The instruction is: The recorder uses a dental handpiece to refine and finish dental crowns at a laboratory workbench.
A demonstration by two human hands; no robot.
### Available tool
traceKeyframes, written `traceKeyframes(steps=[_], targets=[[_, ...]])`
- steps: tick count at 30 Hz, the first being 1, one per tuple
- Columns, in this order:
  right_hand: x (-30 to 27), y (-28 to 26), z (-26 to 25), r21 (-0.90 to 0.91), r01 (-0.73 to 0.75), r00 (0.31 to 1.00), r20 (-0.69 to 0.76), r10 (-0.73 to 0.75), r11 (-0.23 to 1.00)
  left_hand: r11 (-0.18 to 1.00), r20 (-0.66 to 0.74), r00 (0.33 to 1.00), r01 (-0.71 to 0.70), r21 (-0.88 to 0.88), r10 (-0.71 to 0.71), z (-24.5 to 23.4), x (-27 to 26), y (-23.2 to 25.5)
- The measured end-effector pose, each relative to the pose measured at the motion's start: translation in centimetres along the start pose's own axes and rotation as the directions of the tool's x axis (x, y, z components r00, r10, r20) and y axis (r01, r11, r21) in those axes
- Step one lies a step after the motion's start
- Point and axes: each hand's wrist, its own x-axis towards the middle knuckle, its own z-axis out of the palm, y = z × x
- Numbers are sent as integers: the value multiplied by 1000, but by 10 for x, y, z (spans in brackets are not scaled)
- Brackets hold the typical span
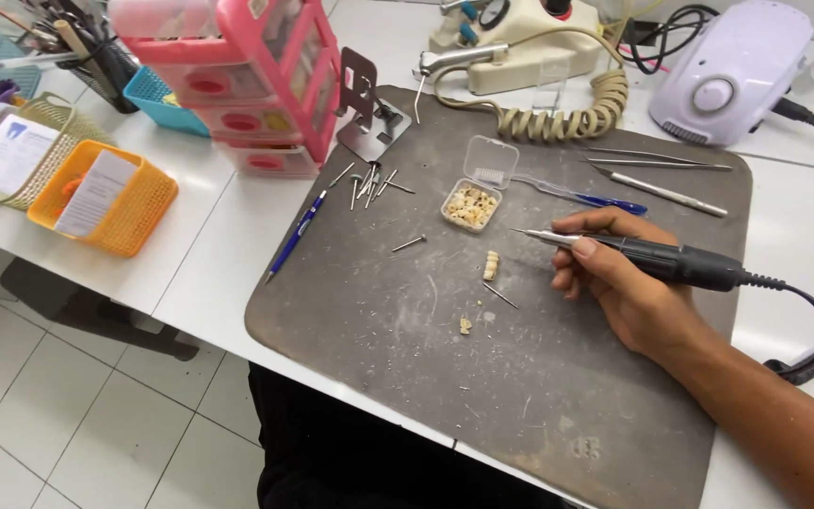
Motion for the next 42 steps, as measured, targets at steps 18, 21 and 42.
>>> traceKeyframes(steps=[18, 21, 42], targets=[[-4, 2, -9, 57, -98, 995, -18, 99, 994, 869, 403, 777, -371, -328, 484, 221, 146, 329], [-6, 6, -13, 9, -147, 988, -44, 147, 989, 866, 399, 790, -312, -391, 465, 227, 147, 326], [-18, -1, -6, -457, 33, 990, 137, 34, 889, 475, 325, 847, 99, -874, 421, 240, 144, 300]])
